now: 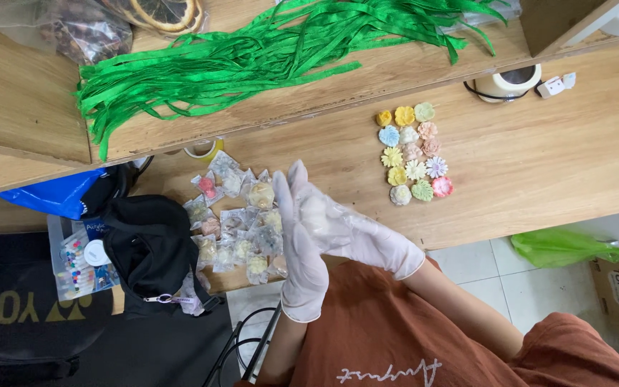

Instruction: The person places small decorative wax flowers into individual plastic bags and arranges them on a desk.

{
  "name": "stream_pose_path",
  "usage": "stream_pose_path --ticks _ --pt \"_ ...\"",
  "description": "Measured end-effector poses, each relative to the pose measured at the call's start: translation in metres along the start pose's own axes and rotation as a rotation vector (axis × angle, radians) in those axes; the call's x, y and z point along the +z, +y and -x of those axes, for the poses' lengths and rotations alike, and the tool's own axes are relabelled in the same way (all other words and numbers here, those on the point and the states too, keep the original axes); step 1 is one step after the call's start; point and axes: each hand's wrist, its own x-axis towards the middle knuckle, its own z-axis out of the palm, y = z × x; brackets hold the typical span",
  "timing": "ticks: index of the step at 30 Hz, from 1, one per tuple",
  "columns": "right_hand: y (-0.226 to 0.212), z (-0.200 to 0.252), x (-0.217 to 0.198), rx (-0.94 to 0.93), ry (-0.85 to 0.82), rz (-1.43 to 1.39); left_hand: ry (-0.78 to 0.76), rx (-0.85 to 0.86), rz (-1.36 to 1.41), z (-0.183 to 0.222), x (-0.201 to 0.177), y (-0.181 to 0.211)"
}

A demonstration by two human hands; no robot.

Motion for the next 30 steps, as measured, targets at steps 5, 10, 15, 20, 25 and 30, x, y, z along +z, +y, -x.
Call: stream_pose_path --ticks 5,10,15,20,25,30 --pt "0.027 0.009 -0.050 0.013 0.099 -0.085 -0.135 0.044 -0.241 0.002 -0.004 0.009" --pt "0.042 0.008 -0.122 0.030 0.252 0.309 -0.108 -0.012 -0.089 0.004 -0.003 -0.003" --pt "0.044 0.018 -0.156 0.230 0.539 -0.154 0.263 -0.299 0.493 0.000 -0.020 -0.041" --pt "0.047 0.037 -0.212 0.196 0.448 0.170 0.500 -0.520 0.523 0.027 -0.056 -0.087" --pt "0.018 0.026 -0.209 0.197 0.762 0.155 0.656 -0.657 0.479 0.032 -0.062 -0.101" --pt "-0.031 0.008 -0.232 0.257 0.863 1.124 0.550 -0.601 0.500 0.014 -0.045 -0.067"
